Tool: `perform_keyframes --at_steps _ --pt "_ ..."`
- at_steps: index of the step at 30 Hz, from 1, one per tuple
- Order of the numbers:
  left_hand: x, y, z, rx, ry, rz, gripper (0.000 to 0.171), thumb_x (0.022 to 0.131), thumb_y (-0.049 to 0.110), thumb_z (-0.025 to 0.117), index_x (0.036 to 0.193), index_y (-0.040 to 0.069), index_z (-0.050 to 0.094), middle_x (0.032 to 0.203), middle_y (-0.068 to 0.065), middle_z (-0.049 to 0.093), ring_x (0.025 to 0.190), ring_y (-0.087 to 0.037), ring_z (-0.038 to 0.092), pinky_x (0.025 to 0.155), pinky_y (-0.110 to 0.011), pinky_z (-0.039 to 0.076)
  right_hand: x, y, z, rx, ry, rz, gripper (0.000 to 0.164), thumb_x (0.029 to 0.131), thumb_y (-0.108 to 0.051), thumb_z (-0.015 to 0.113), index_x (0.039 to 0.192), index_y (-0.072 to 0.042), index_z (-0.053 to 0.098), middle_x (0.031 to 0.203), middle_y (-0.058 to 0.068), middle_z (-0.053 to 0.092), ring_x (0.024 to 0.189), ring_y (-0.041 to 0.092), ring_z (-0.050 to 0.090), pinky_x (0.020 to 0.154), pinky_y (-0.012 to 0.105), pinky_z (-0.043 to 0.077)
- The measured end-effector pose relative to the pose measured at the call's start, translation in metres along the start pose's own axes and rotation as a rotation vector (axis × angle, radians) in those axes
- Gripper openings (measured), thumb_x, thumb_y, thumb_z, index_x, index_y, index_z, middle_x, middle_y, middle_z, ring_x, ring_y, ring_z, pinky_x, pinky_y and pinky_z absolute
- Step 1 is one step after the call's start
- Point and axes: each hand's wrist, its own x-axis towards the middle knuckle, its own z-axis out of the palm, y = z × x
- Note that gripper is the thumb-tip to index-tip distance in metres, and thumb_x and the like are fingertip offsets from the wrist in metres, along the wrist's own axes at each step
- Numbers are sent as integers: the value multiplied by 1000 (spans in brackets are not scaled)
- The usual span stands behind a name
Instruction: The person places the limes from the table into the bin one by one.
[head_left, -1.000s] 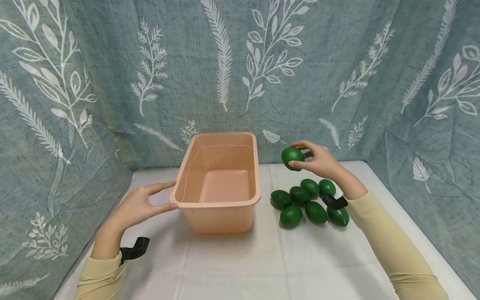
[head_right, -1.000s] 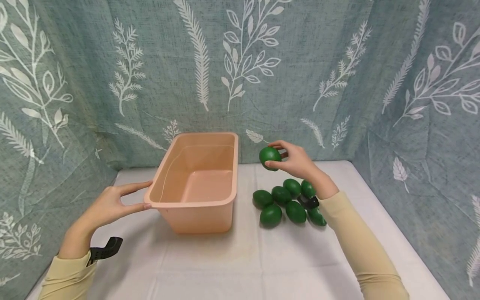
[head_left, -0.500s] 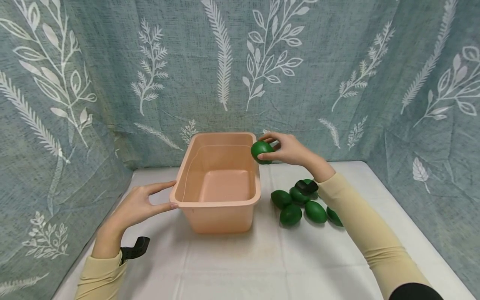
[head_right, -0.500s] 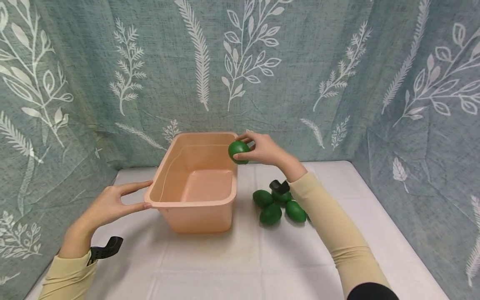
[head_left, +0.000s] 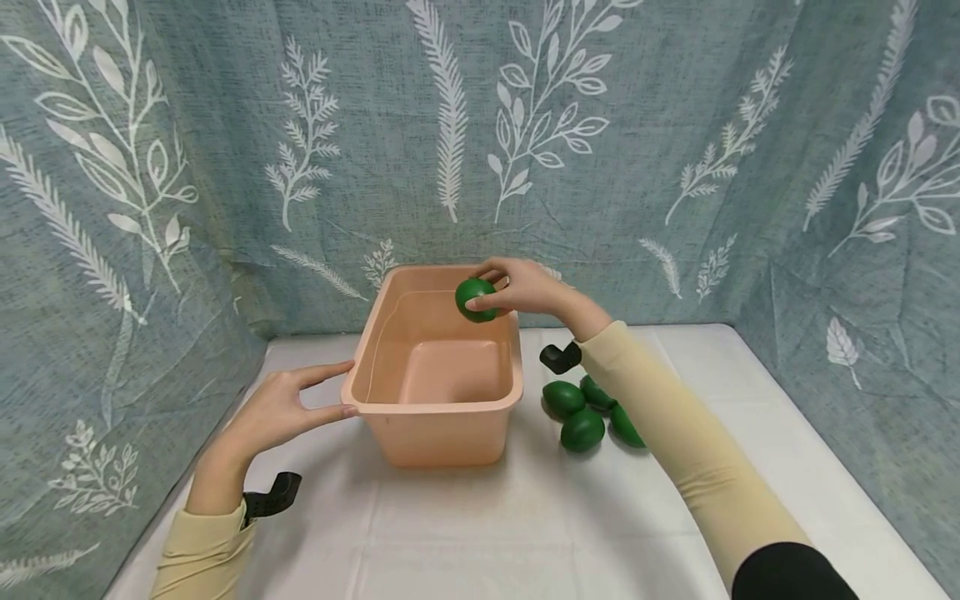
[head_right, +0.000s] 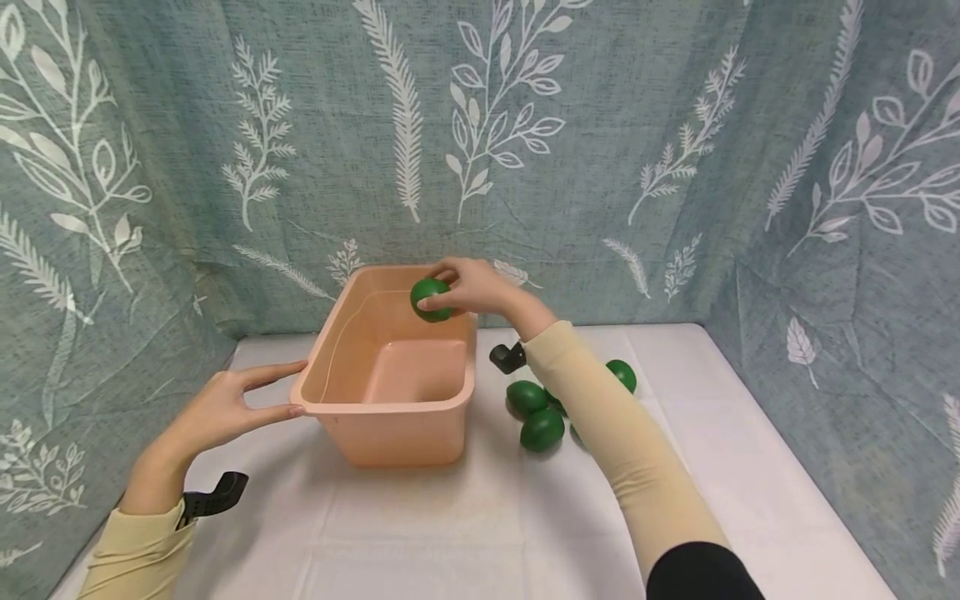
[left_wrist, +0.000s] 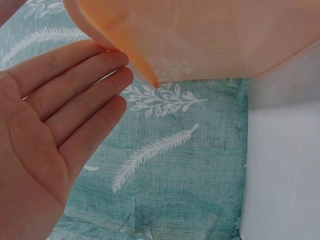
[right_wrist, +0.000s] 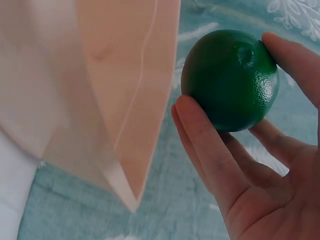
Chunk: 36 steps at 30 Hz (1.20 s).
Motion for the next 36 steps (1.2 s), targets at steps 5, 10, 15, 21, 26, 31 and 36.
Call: perform_keyframes --at_steps 5,10,15,21,26,31,36 --pt "4 2 2 3 -4 9 62 80 44 74 132 14 58 131 -8 60 121 -33 54 92 -54 47 13 -4 9 19 -39 -3 59 85 -37 70 136 -16 50 136 9 52 107 21 62 74 29 59" --pt "6 4 4 -7 -5 19 62 80 42 75 132 13 59 131 -8 60 122 -34 54 94 -55 46 19 -1 15 47 -61 -25 56 88 -36 68 135 -13 51 135 14 53 105 22 65 77 27 58" --pt "8 3 6 -16 -18 16 63 80 43 75 132 13 58 131 -8 59 122 -35 53 94 -56 46 9 2 9 5 -47 -42 52 89 -38 66 134 -15 54 132 10 57 103 19 66 82 28 56" --pt "8 3 4 -29 -31 -2 62 80 44 74 133 15 57 132 -8 59 123 -35 52 93 -58 45 -12 7 -10 -97 -1 -49 54 89 -46 63 135 -19 54 133 4 57 115 21 59 90 34 52" --pt "6 5 1 -28 -43 -18 62 81 44 73 134 16 57 132 -10 58 124 -37 51 93 -60 45 -35 15 -24 -108 65 -53 53 88 -47 64 134 -22 55 131 2 58 114 21 60 92 35 52" --pt "4 6 -1 -21 -42 -34 62 81 44 73 134 18 57 132 -10 58 124 -39 51 92 -61 45 -62 30 -36 -72 131 -51 51 87 -46 65 131 -21 57 131 3 58 114 22 61 93 38 52" --pt "2 5 -1 2 -35 -31 62 81 45 73 134 17 57 131 -10 59 122 -36 53 90 -58 47 -93 55 -45 -32 180 -33 52 89 -42 65 133 -19 55 135 6 55 118 26 58 94 42 51"
